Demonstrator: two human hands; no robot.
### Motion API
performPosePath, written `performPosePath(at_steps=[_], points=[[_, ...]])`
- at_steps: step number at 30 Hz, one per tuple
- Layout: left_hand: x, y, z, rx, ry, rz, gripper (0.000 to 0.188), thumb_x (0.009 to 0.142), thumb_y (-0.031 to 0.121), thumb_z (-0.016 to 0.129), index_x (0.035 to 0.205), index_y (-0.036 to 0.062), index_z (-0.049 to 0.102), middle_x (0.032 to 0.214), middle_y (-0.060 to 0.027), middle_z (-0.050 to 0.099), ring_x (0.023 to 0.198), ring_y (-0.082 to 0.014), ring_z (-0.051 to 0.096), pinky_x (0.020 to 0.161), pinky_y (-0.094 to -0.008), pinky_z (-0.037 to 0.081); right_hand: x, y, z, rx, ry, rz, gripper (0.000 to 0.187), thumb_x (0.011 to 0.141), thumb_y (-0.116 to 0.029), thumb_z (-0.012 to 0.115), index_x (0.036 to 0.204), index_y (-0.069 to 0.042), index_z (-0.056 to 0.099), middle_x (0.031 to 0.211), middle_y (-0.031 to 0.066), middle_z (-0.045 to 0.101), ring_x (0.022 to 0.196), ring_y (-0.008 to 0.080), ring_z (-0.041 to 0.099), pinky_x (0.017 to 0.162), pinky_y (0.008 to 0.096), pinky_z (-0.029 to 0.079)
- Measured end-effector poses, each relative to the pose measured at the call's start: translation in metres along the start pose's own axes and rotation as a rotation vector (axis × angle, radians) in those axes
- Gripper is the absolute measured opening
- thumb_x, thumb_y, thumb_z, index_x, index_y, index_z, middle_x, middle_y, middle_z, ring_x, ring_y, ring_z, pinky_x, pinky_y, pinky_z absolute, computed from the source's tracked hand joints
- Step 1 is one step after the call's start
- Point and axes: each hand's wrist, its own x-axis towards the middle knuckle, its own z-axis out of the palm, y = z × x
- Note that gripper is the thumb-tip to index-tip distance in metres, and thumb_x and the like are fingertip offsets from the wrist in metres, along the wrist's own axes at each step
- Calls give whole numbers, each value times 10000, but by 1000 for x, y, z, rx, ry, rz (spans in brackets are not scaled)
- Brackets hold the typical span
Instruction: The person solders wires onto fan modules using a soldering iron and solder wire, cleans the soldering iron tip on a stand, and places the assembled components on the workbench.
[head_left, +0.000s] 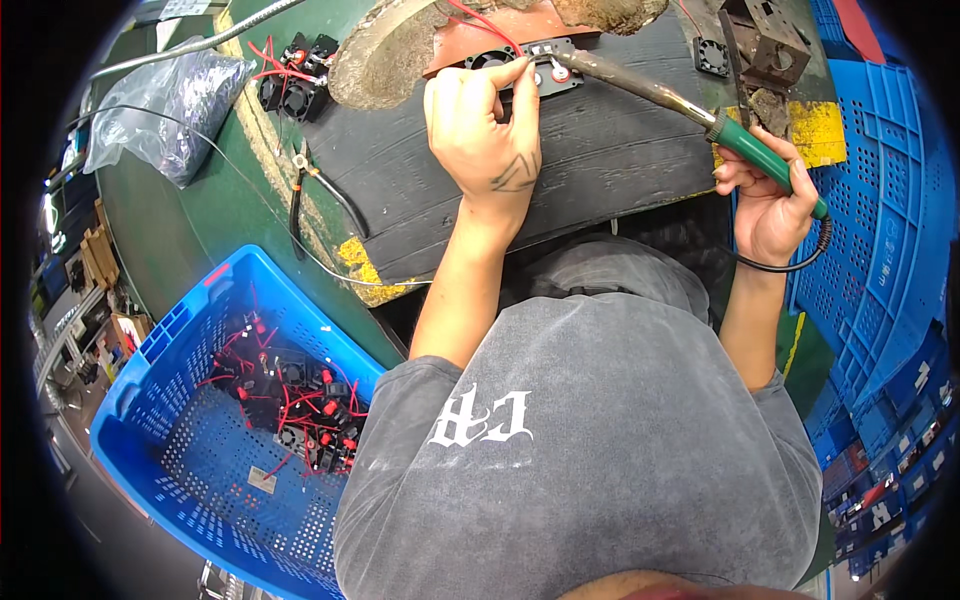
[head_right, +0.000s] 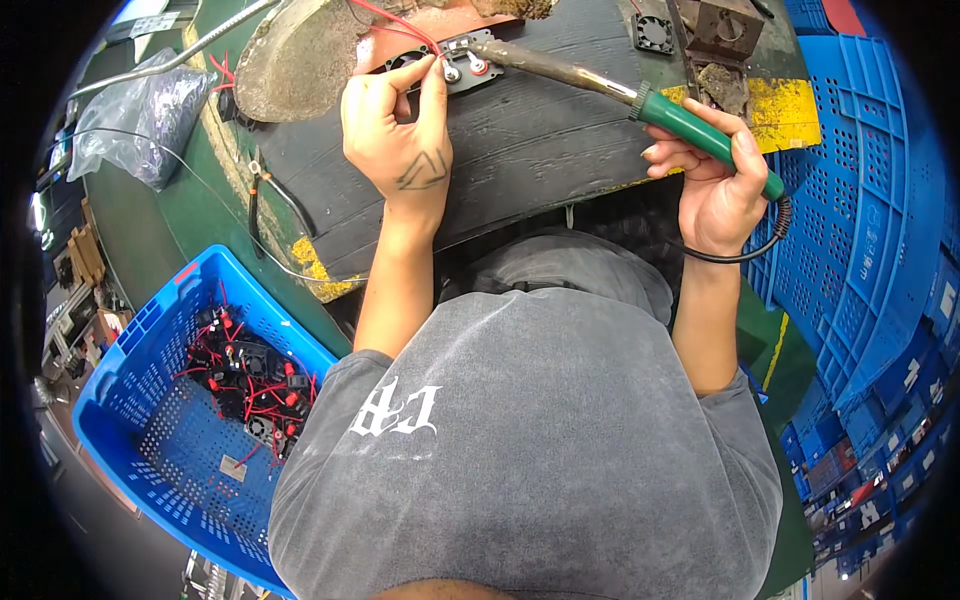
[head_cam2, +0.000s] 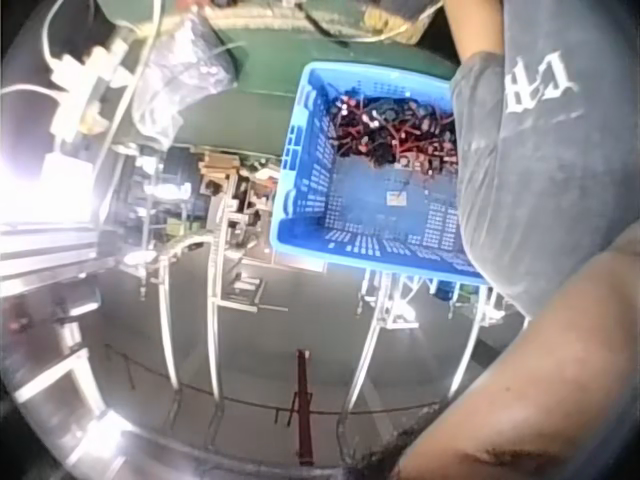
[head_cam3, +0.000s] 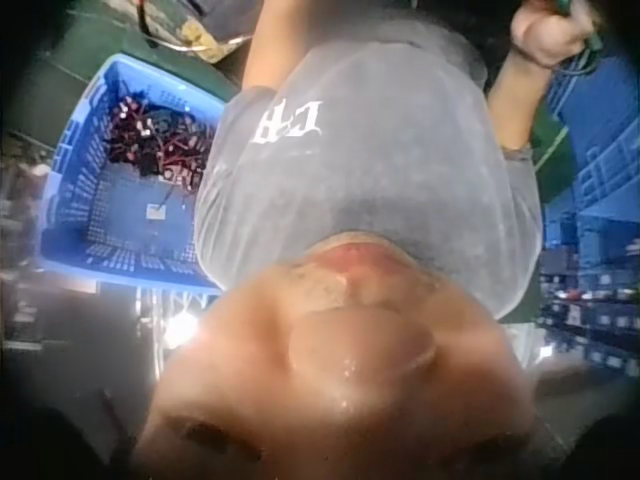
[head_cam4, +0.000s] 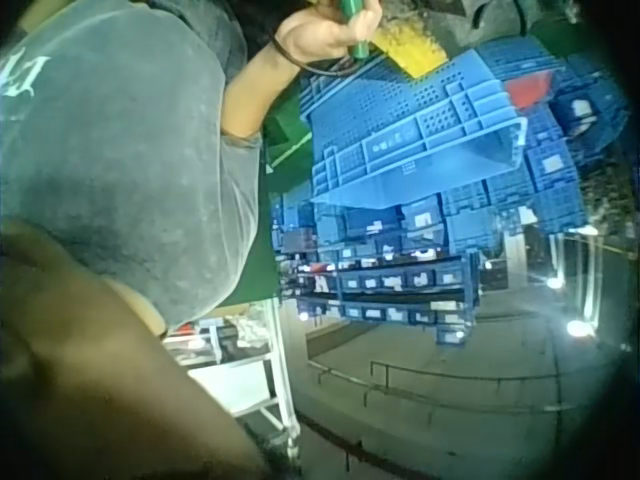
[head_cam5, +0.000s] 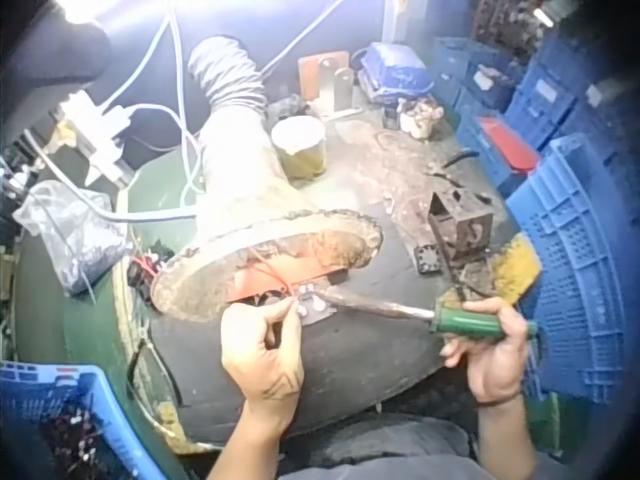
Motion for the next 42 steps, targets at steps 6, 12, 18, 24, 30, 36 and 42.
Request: performPosePath(at_steps=[6, 12, 18, 24, 30, 36, 42], points=[[1, 1, -4, 13, -2, -17, 125, 735, 44, 768, 832, 67, 693, 645, -14, 432, 622, -184, 424, 611, -311, 366, -3, -1, -2, 2, -18, -11, 556, 974, -365, 330, 1218, 86, 544, 1008, 317, 660, 748, 303, 689, 632, 352, 565], [2, -1, -4, 12, 4, -16, 124, 737, 42, 767, 834, 65, 694, 645, -15, 426, 620, -184, 419, 608, -312, 364, -4, -2, -3, 12, 2, 1, 549, 975, -362, 330, 1203, 87, 547, 1013, 312, 660, 748, 305, 688, 628, 353, 565], [2, 1, -4, 17, 0, -17, 127, 735, 39, 764, 839, 68, 698, 646, -15, 424, 620, -184, 417, 603, -310, 362, 2, 2, -1, 4, 6, -7, 552, 972, -365, 336, 1202, 89, 549, 1004, 313, 661, 753, 309, 690, 630, 353, 568], [3, 0, -3, 20, -4, 6, 128, 731, 40, 763, 835, 71, 695, 654, -18, 449, 622, -187, 425, 604, -311, 366, 6, 1, -2, 8, -4, 9, 560, 970, -368, 333, 1209, 91, 547, 1002, 313, 662, 762, 308, 693, 633, 350, 568], [4, 0, 0, 47, -21, 18, 121, 733, 48, 764, 820, 71, 683, 674, -28, 497, 637, -193, 452, 614, -317, 381, 8, 1, 0, 25, -9, -1, 559, 973, -366, 330, 1212, 90, 545, 1004, 313, 662, 755, 302, 694, 635, 351, 569], [5, 0, 3, 77, -27, 56, 127, 730, 52, 770, 817, 69, 680, 693, -42, 522, 683, -220, 493, 647, -331, 398, 10, 2, -1, 24, -14, 6, 556, 971, -364, 337, 1210, 93, 544, 1007, 313, 661, 755, 301, 694, 633, 346, 574], [5, 2, 0, 90, -40, 40, 127, 729, 50, 770, 818, 69, 681, 713, -49, 536, 694, -224, 500, 654, -335, 403, 10, 2, 1, 22, 15, 2, 554, 969, -362, 346, 1202, 98, 547, 1009, 317, 658, 754, 306, 692, 634, 344, 577]])
